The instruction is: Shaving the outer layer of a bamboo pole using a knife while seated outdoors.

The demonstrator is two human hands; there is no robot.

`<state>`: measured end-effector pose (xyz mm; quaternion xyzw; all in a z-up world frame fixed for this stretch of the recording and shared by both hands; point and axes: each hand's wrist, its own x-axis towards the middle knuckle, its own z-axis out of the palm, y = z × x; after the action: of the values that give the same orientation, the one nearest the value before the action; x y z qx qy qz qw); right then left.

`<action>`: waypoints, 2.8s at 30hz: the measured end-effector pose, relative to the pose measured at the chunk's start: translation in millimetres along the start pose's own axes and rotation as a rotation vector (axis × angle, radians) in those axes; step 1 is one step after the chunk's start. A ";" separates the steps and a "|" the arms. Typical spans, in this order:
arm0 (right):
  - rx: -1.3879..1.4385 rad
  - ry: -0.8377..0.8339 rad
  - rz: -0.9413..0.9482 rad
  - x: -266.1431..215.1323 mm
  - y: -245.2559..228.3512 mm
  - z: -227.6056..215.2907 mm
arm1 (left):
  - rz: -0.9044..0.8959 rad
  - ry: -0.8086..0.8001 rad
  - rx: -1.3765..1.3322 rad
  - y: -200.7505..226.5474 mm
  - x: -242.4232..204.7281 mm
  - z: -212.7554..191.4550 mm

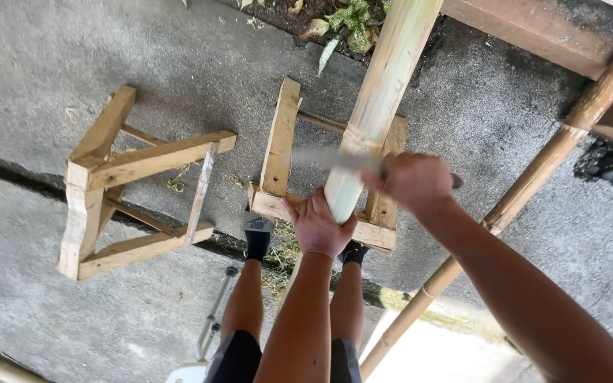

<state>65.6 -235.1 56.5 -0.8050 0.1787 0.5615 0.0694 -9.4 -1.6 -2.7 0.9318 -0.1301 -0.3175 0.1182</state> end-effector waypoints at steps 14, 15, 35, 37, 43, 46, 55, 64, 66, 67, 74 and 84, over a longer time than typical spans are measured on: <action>0.058 0.238 -0.132 16.9 15.3 47.0 | 0.010 0.082 -0.045 4.0 2.5 -3.1; 0.109 0.363 -0.164 23.4 15.3 56.9 | 0.008 0.058 -0.030 2.4 6.6 -5.8; 0.244 0.778 -0.325 48.4 25.9 126.6 | 0.027 0.084 -0.075 3.8 5.4 -6.2; 0.424 0.834 -0.367 47.5 16.5 133.8 | 0.009 -0.004 -0.033 -0.3 12.5 -12.1; 0.409 0.911 -0.474 46.7 -1.0 166.0 | 0.135 0.188 -0.081 -8.1 3.9 1.0; 0.337 0.957 -0.521 46.4 2.9 156.2 | -0.001 -0.023 -0.038 -8.4 7.3 0.2; 0.177 0.836 -0.571 53.0 22.9 153.1 | 0.106 0.094 -0.007 -4.7 -1.9 -8.9; 0.495 1.073 -0.503 77.8 25.5 146.2 | 0.038 0.006 -0.079 -5.8 10.2 -10.1; 0.286 1.017 -0.740 70.9 21.7 148.4 | 0.222 0.281 0.095 -10.0 5.4 -0.5; 0.297 1.006 -0.735 73.9 21.8 153.3 | 0.222 0.266 0.100 -9.3 6.7 -8.3; 0.511 1.008 -0.704 81.8 23.3 157.5 | 0.116 0.093 -0.025 -11.0 10.3 -7.5; 0.599 1.067 -0.522 93.7 21.6 158.5 | 0.122 0.085 -0.083 -14.1 5.9 -4.4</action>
<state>-53.0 -225.3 -85.7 -0.9353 0.1360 -0.0232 0.3259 0.3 10.4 -6.9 0.9292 -0.1682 -0.2749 0.1811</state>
